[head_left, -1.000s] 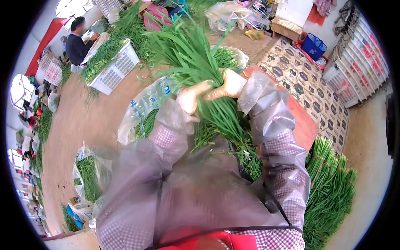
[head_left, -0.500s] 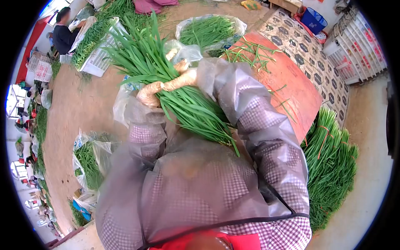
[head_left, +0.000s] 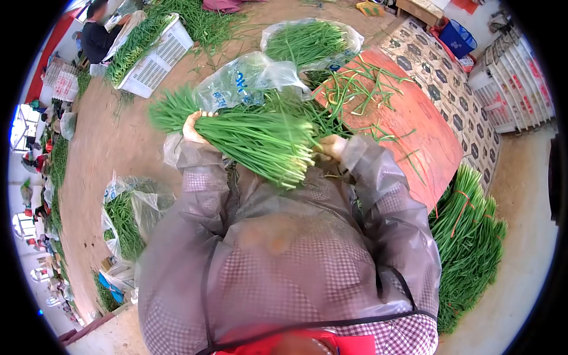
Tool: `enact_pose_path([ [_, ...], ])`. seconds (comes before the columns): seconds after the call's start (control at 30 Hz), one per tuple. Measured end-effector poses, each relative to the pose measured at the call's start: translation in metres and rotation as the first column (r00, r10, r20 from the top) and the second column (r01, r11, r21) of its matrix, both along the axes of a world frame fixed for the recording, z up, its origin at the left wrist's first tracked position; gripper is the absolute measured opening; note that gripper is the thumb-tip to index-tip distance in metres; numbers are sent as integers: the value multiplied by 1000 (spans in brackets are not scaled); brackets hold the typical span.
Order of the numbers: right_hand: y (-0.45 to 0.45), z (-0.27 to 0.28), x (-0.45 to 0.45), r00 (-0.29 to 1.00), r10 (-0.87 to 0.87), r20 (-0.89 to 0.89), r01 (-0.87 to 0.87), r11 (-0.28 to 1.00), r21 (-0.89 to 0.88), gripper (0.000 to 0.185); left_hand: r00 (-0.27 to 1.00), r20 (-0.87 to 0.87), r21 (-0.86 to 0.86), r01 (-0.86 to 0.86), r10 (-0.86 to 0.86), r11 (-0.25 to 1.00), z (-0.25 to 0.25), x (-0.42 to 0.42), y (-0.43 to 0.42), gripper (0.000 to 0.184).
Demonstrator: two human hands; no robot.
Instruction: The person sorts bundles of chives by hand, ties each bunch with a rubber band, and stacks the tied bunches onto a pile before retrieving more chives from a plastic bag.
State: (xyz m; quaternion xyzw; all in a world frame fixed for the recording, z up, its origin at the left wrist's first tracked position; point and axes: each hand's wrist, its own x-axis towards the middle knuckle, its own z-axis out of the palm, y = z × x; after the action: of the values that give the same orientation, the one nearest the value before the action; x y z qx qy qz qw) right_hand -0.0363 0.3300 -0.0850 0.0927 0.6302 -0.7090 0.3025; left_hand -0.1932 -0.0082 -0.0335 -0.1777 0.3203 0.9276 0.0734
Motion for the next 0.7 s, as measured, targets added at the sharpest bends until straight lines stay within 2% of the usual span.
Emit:
enact_pose_path([
  [0.03, 13, 5, 4, 996, -14, 90, 14, 1000, -2, 21, 1000, 4, 0, -3, 3, 1000, -4, 2, -4, 9],
  [0.1, 44, -23, 17, 962, -254, 96, 269, 937, -222, 27, 986, 115, 1, -121, 120, 993, -11, 3, -12, 9],
  [0.13, 61, -36, 21, 932, -359, -39, 343, 914, -217, 26, 979, 167, -1, -115, 114, 993, -28, -8, -25, 9],
  [0.17, 55, -4, 28, 807, -583, 94, 571, 729, -379, 27, 979, 167, -1, -121, 119, 993, -29, -7, -26, 9],
  [0.23, 57, 4, 16, 837, -543, 60, 534, 789, -306, 27, 982, 138, -10, -129, 129, 992, -30, -5, -25, 7],
  [0.3, 20, 42, -3, 944, -307, -120, 299, 951, -85, 32, 981, 145, 3, -131, 129, 991, -29, -6, -22, 7],
  [0.33, -9, 38, -16, 890, -199, -411, 268, 957, 116, 32, 981, 151, -11, -124, 124, 992, -29, -7, -19, 7],
  [0.37, -30, 33, -26, 769, -20, -639, 284, 906, 313, 33, 980, 158, -24, -117, 120, 993, -29, -6, -17, 8],
  [0.4, -37, 34, -30, 769, -20, -639, 284, 906, 314, 33, 980, 159, -24, -117, 119, 993, -30, -9, -16, 8],
  [0.47, -50, 39, -36, 830, -257, -495, 333, 940, 71, 30, 957, 251, -40, -138, 144, 990, -36, -13, -21, 10],
  [0.53, -58, 43, -44, 856, -432, -283, 402, 902, -160, 30, 961, 252, -27, -116, 119, 993, -45, -9, -29, 12],
  [0.57, -59, 43, -45, 790, -606, -95, 504, 729, -464, 22, 964, 251, -13, -83, 84, 996, -35, -1, -26, 16],
  [0.6, -41, 43, -44, 847, -529, -54, 326, 597, -733, 18, 960, 251, -107, -99, 123, 989, -25, 9, -18, 18],
  [0.63, -19, 45, -42, 897, -439, -49, 134, 376, -917, 15, 960, 249, -105, -103, 126, 989, -35, 4, -24, 18],
  [0.7, -8, 86, -18, 849, -502, -165, 136, 510, -849, 14, 959, 245, -35, -135, 140, 990, -66, -6, -40, 19],
])
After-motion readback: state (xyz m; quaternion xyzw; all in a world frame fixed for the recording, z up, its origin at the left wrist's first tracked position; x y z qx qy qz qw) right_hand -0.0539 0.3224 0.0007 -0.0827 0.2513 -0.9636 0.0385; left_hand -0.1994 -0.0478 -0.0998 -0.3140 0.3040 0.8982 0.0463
